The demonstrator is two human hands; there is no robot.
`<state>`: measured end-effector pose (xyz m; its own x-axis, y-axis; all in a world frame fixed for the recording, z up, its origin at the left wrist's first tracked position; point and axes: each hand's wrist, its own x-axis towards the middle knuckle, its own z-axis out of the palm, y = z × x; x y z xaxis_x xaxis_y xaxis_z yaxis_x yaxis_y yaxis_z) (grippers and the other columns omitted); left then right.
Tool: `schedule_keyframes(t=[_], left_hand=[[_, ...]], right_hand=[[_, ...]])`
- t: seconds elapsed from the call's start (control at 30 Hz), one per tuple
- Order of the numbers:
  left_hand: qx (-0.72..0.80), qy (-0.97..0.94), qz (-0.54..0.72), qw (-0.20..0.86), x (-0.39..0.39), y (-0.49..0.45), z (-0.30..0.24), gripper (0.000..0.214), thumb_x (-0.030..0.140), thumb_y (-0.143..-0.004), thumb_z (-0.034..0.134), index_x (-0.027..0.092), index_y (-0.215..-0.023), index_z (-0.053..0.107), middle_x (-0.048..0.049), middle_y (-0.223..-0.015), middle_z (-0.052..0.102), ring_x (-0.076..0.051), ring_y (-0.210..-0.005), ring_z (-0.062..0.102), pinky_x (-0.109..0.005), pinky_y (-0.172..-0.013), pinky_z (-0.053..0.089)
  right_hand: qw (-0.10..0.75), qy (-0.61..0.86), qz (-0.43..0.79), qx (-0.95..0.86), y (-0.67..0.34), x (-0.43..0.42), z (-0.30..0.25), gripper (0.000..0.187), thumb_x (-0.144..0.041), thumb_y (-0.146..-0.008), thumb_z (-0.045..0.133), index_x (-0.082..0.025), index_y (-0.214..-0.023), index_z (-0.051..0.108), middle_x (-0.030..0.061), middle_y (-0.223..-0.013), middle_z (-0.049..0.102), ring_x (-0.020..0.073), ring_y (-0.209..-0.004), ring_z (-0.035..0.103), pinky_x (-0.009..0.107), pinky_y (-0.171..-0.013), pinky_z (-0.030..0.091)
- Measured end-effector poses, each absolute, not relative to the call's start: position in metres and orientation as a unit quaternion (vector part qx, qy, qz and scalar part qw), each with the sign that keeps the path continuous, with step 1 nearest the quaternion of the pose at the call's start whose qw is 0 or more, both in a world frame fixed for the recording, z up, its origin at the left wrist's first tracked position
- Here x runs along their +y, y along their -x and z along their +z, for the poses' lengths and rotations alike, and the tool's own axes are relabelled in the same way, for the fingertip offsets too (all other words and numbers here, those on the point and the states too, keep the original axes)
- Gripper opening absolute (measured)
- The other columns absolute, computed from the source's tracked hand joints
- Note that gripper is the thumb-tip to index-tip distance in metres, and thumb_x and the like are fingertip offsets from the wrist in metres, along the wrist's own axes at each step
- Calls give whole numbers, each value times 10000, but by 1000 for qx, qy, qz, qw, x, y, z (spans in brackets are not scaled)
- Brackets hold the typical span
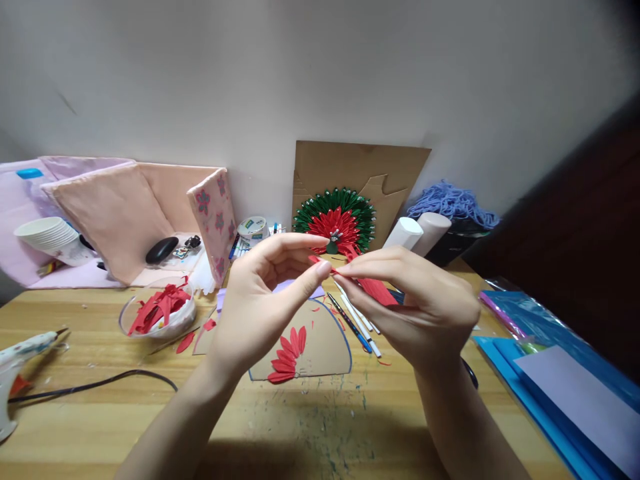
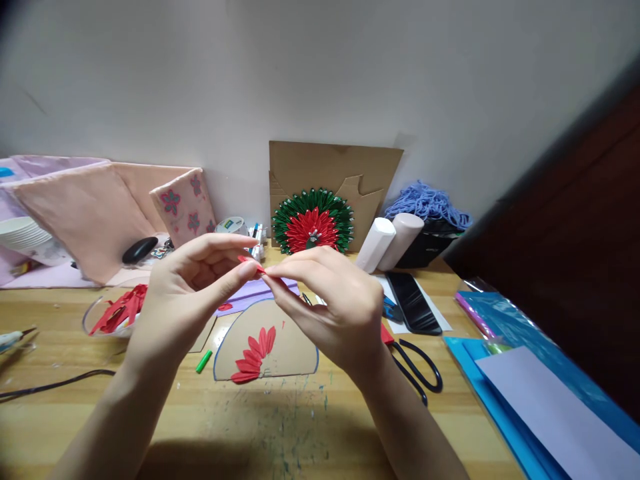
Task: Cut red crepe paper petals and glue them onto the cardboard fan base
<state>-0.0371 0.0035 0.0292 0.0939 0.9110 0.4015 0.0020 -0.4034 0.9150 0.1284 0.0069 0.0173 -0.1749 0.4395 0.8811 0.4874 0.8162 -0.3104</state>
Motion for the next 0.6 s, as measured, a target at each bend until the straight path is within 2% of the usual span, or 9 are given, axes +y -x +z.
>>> schedule_keyframes(t=[0.13, 0.33, 0.6], left_hand=[[375, -621, 564, 394, 4, 37, 29, 211, 251, -750, 695, 186, -948, 661, -36, -845, 701, -144, -765, 665, -226, -697, 564], [376, -624, 572, 376, 5, 36, 27, 249, 241, -735, 709, 193, -972, 651, -20, -790, 688, -133, -727, 655, -214, -669, 556], [363, -608, 611, 353, 5, 32, 24, 281, 185, -704, 732, 188, -972, 646, -7, -812, 661, -113, -731, 628, -199, -686, 539]], right_hand=[[578, 329, 39, -746, -126, 6, 19, 160, -136, -722, 708, -241, -841, 685, 21, -782, 711, 180, -709, 652, 320, -654, 552], [569, 359, 172, -719, -126, 6, 20, 56, -150, -760, 678, -191, -794, 696, 10, -743, 695, 134, -660, 637, 257, -616, 541], [584, 371, 145, -708, -121, 5, 16, 87, -112, -754, 676, -185, -799, 690, -1, -747, 675, 117, -656, 616, 248, -632, 526]])
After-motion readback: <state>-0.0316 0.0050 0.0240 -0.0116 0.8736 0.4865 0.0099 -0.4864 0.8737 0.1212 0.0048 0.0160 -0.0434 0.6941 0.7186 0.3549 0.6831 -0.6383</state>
